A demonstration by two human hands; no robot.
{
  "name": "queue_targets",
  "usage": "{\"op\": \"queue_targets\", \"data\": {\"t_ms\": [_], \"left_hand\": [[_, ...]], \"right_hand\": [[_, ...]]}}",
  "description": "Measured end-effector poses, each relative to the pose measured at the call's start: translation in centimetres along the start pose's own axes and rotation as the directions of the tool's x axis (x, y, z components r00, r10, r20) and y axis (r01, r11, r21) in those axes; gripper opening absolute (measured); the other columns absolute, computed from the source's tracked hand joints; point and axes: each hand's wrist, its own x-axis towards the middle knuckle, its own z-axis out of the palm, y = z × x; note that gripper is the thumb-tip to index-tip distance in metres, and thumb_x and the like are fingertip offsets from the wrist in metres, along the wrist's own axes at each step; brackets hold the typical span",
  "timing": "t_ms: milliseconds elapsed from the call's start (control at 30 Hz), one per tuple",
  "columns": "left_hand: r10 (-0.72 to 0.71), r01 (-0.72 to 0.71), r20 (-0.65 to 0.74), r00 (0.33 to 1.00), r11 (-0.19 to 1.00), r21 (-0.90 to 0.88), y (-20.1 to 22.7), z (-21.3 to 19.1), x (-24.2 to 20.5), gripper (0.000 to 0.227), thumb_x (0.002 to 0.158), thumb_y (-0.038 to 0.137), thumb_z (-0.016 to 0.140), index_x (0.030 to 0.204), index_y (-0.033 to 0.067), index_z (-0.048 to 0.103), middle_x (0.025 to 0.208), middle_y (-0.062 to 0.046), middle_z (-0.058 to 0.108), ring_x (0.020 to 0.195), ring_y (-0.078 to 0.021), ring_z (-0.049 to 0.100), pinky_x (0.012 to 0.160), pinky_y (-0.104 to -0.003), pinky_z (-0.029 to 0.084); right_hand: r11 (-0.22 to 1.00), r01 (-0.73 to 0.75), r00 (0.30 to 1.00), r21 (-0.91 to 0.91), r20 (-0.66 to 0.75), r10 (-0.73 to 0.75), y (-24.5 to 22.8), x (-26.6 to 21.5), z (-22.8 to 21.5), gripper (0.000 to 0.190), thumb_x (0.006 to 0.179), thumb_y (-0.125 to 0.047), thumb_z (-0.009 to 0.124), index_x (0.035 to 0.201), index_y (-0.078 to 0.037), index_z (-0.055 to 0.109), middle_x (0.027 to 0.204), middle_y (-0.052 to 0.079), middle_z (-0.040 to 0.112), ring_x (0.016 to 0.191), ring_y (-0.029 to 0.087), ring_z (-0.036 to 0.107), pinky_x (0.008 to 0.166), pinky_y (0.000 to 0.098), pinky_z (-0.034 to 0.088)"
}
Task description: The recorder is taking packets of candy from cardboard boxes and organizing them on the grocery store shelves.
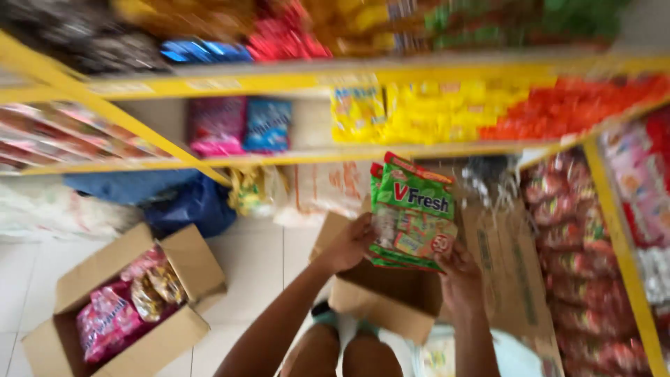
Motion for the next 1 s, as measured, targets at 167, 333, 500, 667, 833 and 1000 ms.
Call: {"op": "queue_targets", "data": {"t_ms": [167, 333, 500, 667, 833, 1000], "left_hand": [[-0.125, 0.122, -0.079, 0.989, 0.992, -0.041, 14.2, 1.5, -3.5, 0.040, 0.105, 0.016, 0.047, 0.145, 0.0091, 0.042, 0.122, -0.008, 0.064, 0.097, -0.0247, 0.069, 0.062, -0.036, 0.064], [-0.002, 0.003, -0.096, 0.995, 1.000, 0.012, 21.7, 1.0, -5.4, 0.036, 0.108, 0.016, 0.048, 0.141, 0.0042, 0.042, 0.124, -0.010, 0.056, 0.105, -0.0223, 0.067, 0.063, -0.040, 0.063], [0.103, -0.110, -0.102, 0.989, 0.992, -0.064, 31.2, 2.3, -8.1, 0.052, 0.096, 0.005, 0.063, 0.143, 0.0055, 0.041, 0.127, -0.007, 0.061, 0.105, -0.0225, 0.065, 0.074, -0.038, 0.061], [0.359, -0.357, -0.063, 0.931, 0.933, 0.038, 33.7, 0.8, -5.5, 0.068, 0.089, -0.007, 0.069, 0.149, 0.0021, 0.038, 0.130, -0.008, 0.063, 0.117, -0.0189, 0.063, 0.096, -0.035, 0.057], [0.504, -0.497, -0.082, 0.860, 0.863, 0.095, 36.7, -1.2, 0.3, 0.069, 0.089, -0.012, 0.068, 0.151, 0.0008, 0.040, 0.134, -0.008, 0.062, 0.123, -0.0173, 0.060, 0.106, -0.033, 0.051], [0.680, -0.643, -0.148, 0.718, 0.730, 0.232, 40.4, -3.8, 7.0, 0.071, 0.086, -0.014, 0.068, 0.151, -0.0002, 0.043, 0.131, -0.008, 0.064, 0.120, -0.0167, 0.062, 0.105, -0.032, 0.051]], "right_hand": [[0.987, 0.134, 0.987, -0.090, 0.099, -0.125, -5.9, -0.3, 6.4, 0.051, 0.082, 0.012, 0.072, 0.131, -0.002, 0.064, 0.126, 0.009, 0.070, 0.115, 0.020, 0.067, 0.101, 0.0368, 0.053], [0.964, 0.253, 0.956, -0.077, 0.171, -0.237, -11.9, -1.8, 14.7, 0.052, 0.083, 0.012, 0.071, 0.133, 0.001, 0.063, 0.128, 0.012, 0.069, 0.118, 0.021, 0.065, 0.105, 0.0368, 0.053], [0.948, 0.310, 0.930, -0.075, 0.230, -0.286, -17.0, -3.5, 23.0, 0.053, 0.084, 0.012, 0.069, 0.135, 0.006, 0.060, 0.136, 0.016, 0.067, 0.125, 0.024, 0.064, 0.108, 0.0376, 0.052], [0.927, 0.372, 0.895, -0.046, 0.283, -0.345, -21.1, -1.9, 28.7, 0.054, 0.084, 0.011, 0.070, 0.137, 0.006, 0.058, 0.136, 0.015, 0.066, 0.124, 0.023, 0.064, 0.110, 0.0378, 0.051], [0.880, 0.470, 0.840, -0.065, 0.340, -0.424, -24.9, 2.2, 33.5, 0.051, 0.088, 0.011, 0.069, 0.138, 0.007, 0.058, 0.136, 0.014, 0.066, 0.124, 0.022, 0.065, 0.114, 0.0371, 0.051], [0.815, 0.579, 0.746, -0.020, 0.416, -0.519, -27.7, 8.8, 37.8, 0.051, 0.090, 0.013, 0.071, 0.139, 0.007, 0.059, 0.135, 0.014, 0.068, 0.122, 0.020, 0.067, 0.111, 0.0332, 0.053]]}}
